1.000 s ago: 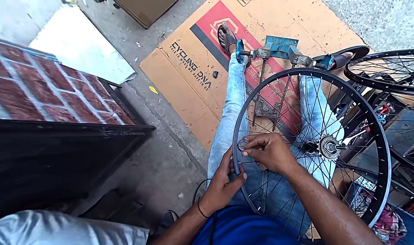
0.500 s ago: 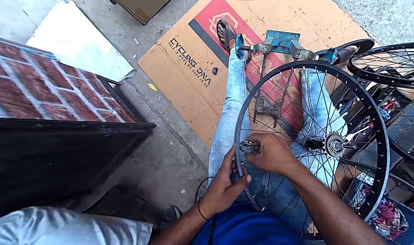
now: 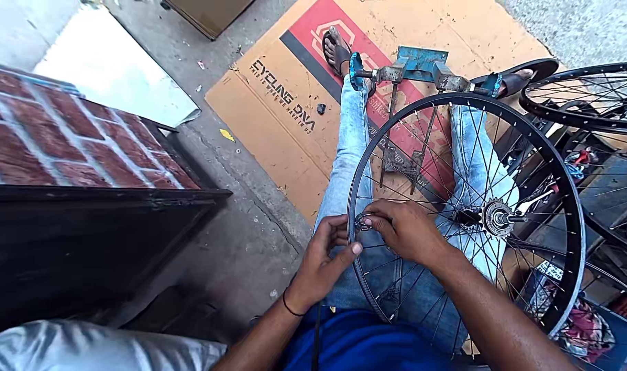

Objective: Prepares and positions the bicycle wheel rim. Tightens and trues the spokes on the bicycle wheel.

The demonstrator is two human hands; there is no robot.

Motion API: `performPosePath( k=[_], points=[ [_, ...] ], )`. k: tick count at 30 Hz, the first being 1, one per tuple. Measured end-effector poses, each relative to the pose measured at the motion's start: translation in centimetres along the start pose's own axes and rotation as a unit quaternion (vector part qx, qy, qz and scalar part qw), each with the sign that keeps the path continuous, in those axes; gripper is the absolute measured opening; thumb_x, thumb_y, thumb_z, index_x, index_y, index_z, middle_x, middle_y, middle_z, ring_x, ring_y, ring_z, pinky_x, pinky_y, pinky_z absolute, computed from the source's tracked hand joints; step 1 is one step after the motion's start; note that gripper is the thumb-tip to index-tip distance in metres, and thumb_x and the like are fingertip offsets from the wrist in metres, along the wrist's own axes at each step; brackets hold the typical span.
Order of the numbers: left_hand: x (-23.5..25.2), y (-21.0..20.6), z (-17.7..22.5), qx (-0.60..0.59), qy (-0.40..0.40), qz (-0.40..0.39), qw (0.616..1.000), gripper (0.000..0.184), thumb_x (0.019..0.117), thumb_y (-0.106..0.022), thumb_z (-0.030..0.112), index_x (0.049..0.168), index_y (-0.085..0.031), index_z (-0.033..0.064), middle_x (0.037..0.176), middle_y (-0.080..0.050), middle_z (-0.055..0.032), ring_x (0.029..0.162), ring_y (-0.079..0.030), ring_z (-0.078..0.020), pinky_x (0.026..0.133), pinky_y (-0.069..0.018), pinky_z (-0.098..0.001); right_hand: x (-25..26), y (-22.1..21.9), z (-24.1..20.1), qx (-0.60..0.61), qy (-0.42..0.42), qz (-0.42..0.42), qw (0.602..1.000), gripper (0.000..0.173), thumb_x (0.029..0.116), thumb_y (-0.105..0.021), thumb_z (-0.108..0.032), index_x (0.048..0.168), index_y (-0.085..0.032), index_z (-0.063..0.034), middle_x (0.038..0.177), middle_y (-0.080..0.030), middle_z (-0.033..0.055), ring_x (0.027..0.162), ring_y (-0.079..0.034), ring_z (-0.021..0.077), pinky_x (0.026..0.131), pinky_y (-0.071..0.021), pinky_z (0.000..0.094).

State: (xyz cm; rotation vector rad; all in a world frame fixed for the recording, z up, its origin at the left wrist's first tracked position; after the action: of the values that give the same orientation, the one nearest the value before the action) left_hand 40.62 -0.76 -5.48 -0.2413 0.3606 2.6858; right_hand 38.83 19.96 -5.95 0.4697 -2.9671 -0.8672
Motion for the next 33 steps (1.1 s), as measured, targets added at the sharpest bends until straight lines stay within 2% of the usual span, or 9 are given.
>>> performPosePath(
  k=[3,6,8,11,15,20,25,29,33],
  points=[
    [2.0,0.2,0.6,0.088,0.047,0.003,0.995,0.062,0.1002,-0.060,0.035,0.155,-0.034,0.0202,0.095,-0.068,-0.0017,0.076,-0.067,-0.0146,0.067,-0.0597,-0.0321,0.5,-0.2,-0.1,-0.111,0.051,-0.015,0.992,0.024,0.1066,-0.054,-0.028,0.108,-0.073,-0.0144,0.070,-0.066,0.0019,0.061,-0.066,0.0203,0.054,-0.0527,0.0440],
    [3.1,0.3,1.0,0.190,0.036,-0.022,0.981,0.071,0.1018,-0.052,0.042,0.163,-0.020,0.0280,0.087,-0.069,-0.0004,0.068,-0.066,-0.0129,0.061,-0.0585,-0.0363,0.8,0.4,-0.4,-0.073,-0.027,-0.006,0.997,0.022,0.1048,-0.057,-0.027,0.104,-0.078,-0.0182,0.076,-0.071,0.0002,0.067,-0.068,0.0176,0.061,-0.0542,0.0450],
    [3.0,0.2,1.0,0.207,0.017,-0.024,0.978,0.070,0.1022,-0.049,0.044,0.164,-0.023,0.0241,0.082,-0.066,0.0012,0.064,-0.063,-0.0109,0.059,-0.0572,-0.0351,0.6,0.9,-0.5,-0.075,-0.066,-0.001,0.995,0.021,0.1042,-0.060,-0.027,0.105,-0.079,-0.0190,0.078,-0.072,0.0010,0.069,-0.068,0.0189,0.062,-0.0542,0.0471],
    [2.6,0.0,0.4,0.177,0.014,-0.005,0.984,0.062,0.1010,-0.051,0.041,0.157,-0.037,0.0197,0.081,-0.067,0.0038,0.064,-0.064,-0.0090,0.058,-0.0576,-0.0318,-0.8,1.0,-0.7,-0.137,0.030,0.103,0.985,0.021,0.1040,-0.059,-0.028,0.104,-0.076,-0.0157,0.078,-0.071,-0.0014,0.067,-0.068,0.0150,0.056,-0.0546,0.0390],
    [2.0,-0.3,-0.2,0.143,0.000,0.007,0.990,0.060,0.1018,-0.050,0.039,0.157,-0.036,0.0177,0.084,-0.069,0.0025,0.066,-0.066,-0.0096,0.059,-0.0585,-0.0310,-3.2,1.9,-1.3,-0.166,0.087,0.260,0.947,0.020,0.1013,-0.064,-0.021,0.108,-0.079,-0.0086,0.112,-0.077,0.0056,0.101,-0.075,0.0178,0.086,-0.0623,0.0343],
    [0.6,-1.5,-0.5,0.113,-0.010,0.027,0.993,0.064,0.1000,-0.053,0.042,0.157,-0.035,0.0178,0.088,-0.069,0.0018,0.067,-0.065,-0.0095,0.061,-0.0582,-0.0302,-2.8,1.2,0.6,-0.221,0.118,0.190,0.949,0.020,0.1015,-0.061,-0.017,0.111,-0.078,-0.0116,0.117,-0.075,0.0069,0.106,-0.073,0.0219,0.092,-0.0602,0.0380],
    [-1.2,-1.6,-1.4,0.099,-0.022,0.026,0.995,0.069,0.0994,-0.056,0.043,0.157,-0.033,0.0142,0.086,-0.070,0.0024,0.067,-0.066,-0.0088,0.062,-0.0594,-0.0298,-2.0,0.1,-0.1,-0.206,0.137,0.117,0.962,0.020,0.1033,-0.058,-0.021,0.112,-0.073,-0.0109,0.100,-0.076,0.0021,0.090,-0.073,0.0176,0.083,-0.0606,0.0369],
    [-1.2,-1.9,-1.0,0.071,-0.036,0.021,0.997,0.067,0.0994,-0.057,0.040,0.157,-0.034,0.0153,0.092,-0.072,0.0014,0.070,-0.067,-0.0090,0.064,-0.0590,-0.0284,-0.6,-0.3,-1.8,-0.183,0.015,0.100,0.978,0.026,0.1060,-0.050,-0.027,0.107,-0.074,-0.0150,0.068,-0.065,0.0001,0.060,-0.065,0.0191,0.053,-0.0507,0.0403],
    [-1.1,-2.1,-0.5,0.059,-0.050,0.024,0.997,0.068,0.1003,-0.058,0.041,0.158,-0.034,0.0136,0.093,-0.071,0.0012,0.073,-0.067,-0.0085,0.067,-0.0594,-0.0277,0.0,0.7,-2.4,-0.115,-0.071,0.032,0.990,0.028,0.1074,-0.046,-0.036,0.106,-0.070,-0.0207,0.064,-0.062,-0.0042,0.055,-0.061,0.0154,0.048,-0.0487,0.0420]
  ],
)
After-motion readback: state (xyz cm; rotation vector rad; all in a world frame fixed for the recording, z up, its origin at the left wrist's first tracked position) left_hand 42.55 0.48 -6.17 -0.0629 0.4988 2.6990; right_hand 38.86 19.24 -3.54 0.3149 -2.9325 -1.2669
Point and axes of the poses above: each hand's wrist, its own x-axis towards the middle knuckle, its own y-axis out of the back of the hand, z = x × y, the point moved 2 cm from there along x, towards the middle knuckle
